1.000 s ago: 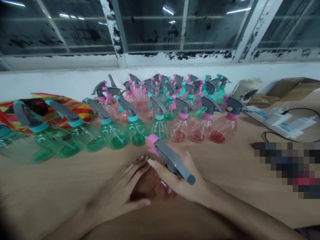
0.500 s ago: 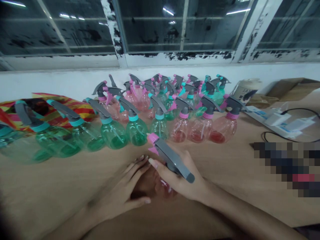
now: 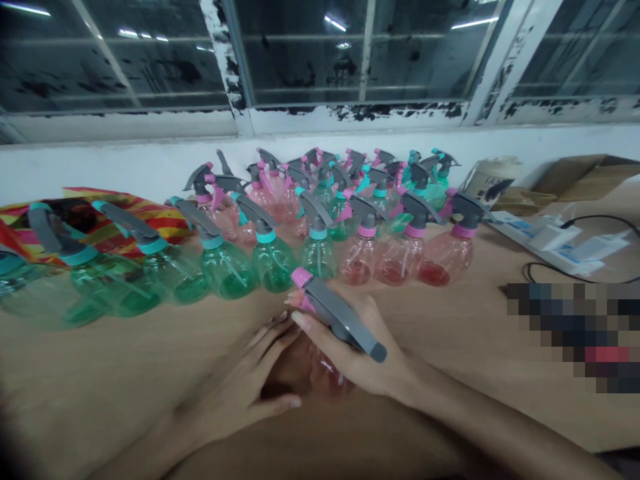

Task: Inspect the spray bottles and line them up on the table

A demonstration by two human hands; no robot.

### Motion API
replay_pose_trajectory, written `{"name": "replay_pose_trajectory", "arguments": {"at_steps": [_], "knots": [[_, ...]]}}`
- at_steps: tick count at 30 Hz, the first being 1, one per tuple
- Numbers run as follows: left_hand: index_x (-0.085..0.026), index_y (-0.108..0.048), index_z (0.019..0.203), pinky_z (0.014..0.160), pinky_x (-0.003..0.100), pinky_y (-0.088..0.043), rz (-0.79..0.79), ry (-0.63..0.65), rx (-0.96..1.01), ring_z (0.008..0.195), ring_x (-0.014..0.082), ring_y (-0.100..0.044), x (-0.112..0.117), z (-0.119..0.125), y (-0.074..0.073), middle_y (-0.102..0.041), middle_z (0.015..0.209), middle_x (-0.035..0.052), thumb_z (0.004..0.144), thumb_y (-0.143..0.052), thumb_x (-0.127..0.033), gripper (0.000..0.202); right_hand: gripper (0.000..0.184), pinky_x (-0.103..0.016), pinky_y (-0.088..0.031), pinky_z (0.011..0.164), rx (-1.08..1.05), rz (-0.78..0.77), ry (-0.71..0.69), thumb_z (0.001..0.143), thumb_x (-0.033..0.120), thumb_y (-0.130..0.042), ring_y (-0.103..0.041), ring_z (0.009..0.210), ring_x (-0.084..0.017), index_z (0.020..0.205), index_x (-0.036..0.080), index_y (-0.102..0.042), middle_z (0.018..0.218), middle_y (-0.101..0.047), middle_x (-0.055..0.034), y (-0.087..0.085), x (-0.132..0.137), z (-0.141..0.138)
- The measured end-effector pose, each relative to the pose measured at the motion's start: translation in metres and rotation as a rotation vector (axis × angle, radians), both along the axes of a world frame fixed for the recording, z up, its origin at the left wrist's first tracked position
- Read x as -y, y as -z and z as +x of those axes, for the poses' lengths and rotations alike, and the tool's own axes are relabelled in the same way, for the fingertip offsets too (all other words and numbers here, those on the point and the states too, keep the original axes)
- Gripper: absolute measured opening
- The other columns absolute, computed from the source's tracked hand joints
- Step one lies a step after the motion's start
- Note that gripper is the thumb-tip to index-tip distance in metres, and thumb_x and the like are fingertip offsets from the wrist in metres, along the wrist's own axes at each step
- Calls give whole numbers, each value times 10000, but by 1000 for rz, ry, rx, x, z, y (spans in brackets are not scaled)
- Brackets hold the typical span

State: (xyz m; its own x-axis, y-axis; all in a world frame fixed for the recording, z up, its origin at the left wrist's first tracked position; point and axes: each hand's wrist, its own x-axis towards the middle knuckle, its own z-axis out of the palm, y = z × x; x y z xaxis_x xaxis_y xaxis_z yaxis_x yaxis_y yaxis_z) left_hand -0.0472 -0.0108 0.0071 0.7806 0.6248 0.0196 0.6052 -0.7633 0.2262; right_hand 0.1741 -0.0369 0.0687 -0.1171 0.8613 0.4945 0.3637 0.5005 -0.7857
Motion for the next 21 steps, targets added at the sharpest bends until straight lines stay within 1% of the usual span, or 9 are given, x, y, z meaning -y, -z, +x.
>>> {"name": "replay_pose_trajectory", "arguments": {"at_steps": [3,7,9,11,13,16,19,21], "knots": [[-125,-309,1485,1131,502,-271,-13,6,-10,1419,325,-266,0,1,-3,-305,1544,161,881,-471,-707,854,60,-330,-552,758,-16,-44,9,875,314,-606,-686,829,-189,890,262,-633,846,-704,8,2,0,1],[-120,-311,1483,1133,510,-266,3,8,-5,1422,321,-261,0,1,-3,-314,1541,160,882,-458,-715,858,81,-329,-552,710,-3,-51,34,874,336,-608,-673,744,-179,853,260,-627,787,-684,13,4,1,3],[-122,-303,1486,1129,511,-275,5,7,-6,1417,323,-272,0,1,-2,-313,1541,159,886,-464,-705,852,75,-342,-555,760,-8,-53,3,872,329,-605,-683,791,-186,878,259,-630,826,-699,3,3,2,3],[-123,-307,1484,1124,516,-282,8,1,-13,1408,331,-293,1,1,-2,-318,1538,162,890,-468,-698,842,94,-363,-551,838,-12,-54,-29,863,321,-609,-689,893,-206,932,263,-638,940,-719,-13,1,2,4],[-119,-319,1478,1117,526,-288,14,-8,-22,1400,345,-306,1,1,-2,-325,1532,175,886,-466,-704,845,159,-384,-550,869,1,-57,-33,841,334,-636,-689,932,-227,987,273,-645,1000,-724,-18,-1,1,4],[-122,-303,1481,1117,517,-290,24,-13,-27,1405,342,-295,0,1,-2,-322,1531,184,882,-462,-713,857,263,-406,-569,838,10,-71,-42,799,394,-683,-701,907,-253,1039,289,-654,1000,-734,-20,-1,2,5],[-124,-301,1481,1126,501,-279,19,-13,-23,1413,329,-282,0,0,-1,-324,1532,177,892,-456,-704,841,382,-392,-580,837,-45,-90,-99,793,425,-678,-697,983,-259,1149,300,-617,1134,-715,-32,3,2,7],[-124,-311,1477,1125,510,-277,14,-16,-17,1413,335,-279,0,0,1,-333,1528,177,895,-447,-707,835,480,-360,-600,777,22,-70,-42,775,444,-682,-711,944,-245,1220,299,-571,1118,-723,-33,6,2,8]]}}
